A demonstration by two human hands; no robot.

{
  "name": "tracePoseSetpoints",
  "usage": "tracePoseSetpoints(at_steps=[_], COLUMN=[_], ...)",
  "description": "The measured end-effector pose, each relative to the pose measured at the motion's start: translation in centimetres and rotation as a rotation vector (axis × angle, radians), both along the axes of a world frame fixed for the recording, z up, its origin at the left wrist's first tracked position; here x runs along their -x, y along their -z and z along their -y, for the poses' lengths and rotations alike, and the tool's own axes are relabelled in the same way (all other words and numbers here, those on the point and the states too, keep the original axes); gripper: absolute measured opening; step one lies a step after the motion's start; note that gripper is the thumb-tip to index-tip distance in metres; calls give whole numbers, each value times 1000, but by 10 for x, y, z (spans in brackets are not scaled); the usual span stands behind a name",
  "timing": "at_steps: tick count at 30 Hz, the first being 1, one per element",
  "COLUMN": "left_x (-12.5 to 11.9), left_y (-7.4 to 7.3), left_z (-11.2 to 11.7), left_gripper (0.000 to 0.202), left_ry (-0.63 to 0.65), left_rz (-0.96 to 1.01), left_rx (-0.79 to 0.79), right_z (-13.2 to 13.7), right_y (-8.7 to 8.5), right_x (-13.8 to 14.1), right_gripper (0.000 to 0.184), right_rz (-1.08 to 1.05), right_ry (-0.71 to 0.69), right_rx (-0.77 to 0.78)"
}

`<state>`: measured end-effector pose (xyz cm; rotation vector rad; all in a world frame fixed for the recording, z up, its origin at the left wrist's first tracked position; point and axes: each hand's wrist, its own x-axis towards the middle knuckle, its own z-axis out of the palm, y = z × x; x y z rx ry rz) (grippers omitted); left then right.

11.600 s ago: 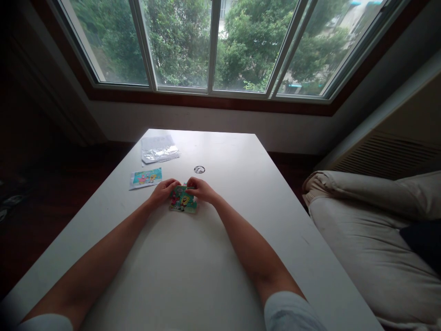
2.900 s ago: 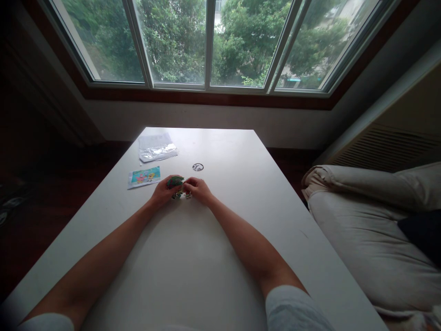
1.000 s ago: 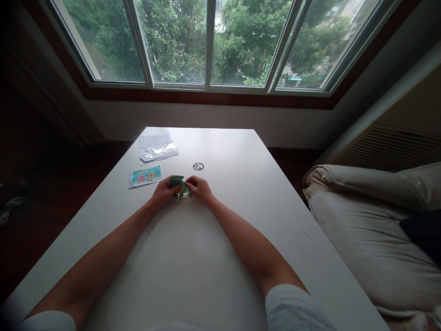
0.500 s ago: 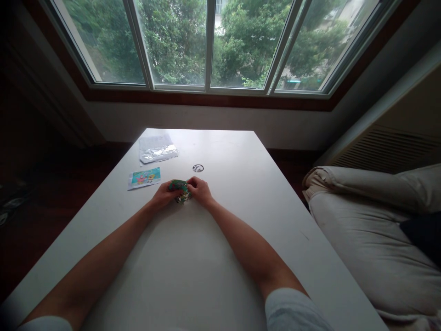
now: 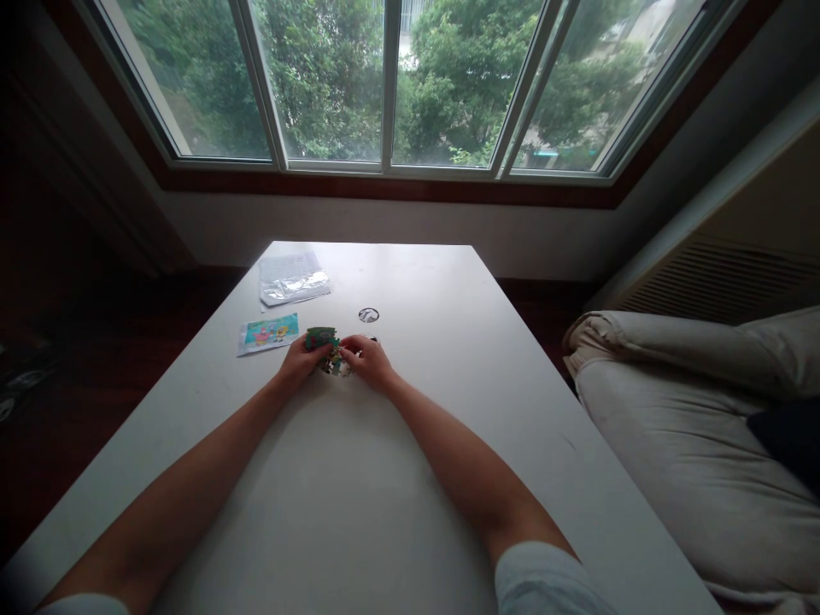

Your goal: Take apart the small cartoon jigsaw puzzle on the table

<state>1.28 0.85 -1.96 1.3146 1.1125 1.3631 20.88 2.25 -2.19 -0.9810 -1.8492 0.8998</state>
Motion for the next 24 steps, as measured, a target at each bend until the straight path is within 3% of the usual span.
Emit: tracePoseSetpoints(at_steps=[2, 8, 19, 24], left_x=[0, -1, 4, 2], left_y=[-1, -2, 1, 1], left_z=[1, 2, -1, -1], left_gripper=[38, 40, 38, 37], left_ry=[3, 18, 86, 54], left_rz=[23, 35, 71, 39], left_rx=[15, 29, 68, 19], right_z=[-2, -2, 2, -1], right_y=[2, -1, -3, 0], right_x=[0, -1, 0, 0], right_gripper=[31, 19, 18, 20], right_rz=[-17, 11, 57, 12], right_ry=[-28, -57, -5, -33], right_rx=[-1, 25, 35, 64])
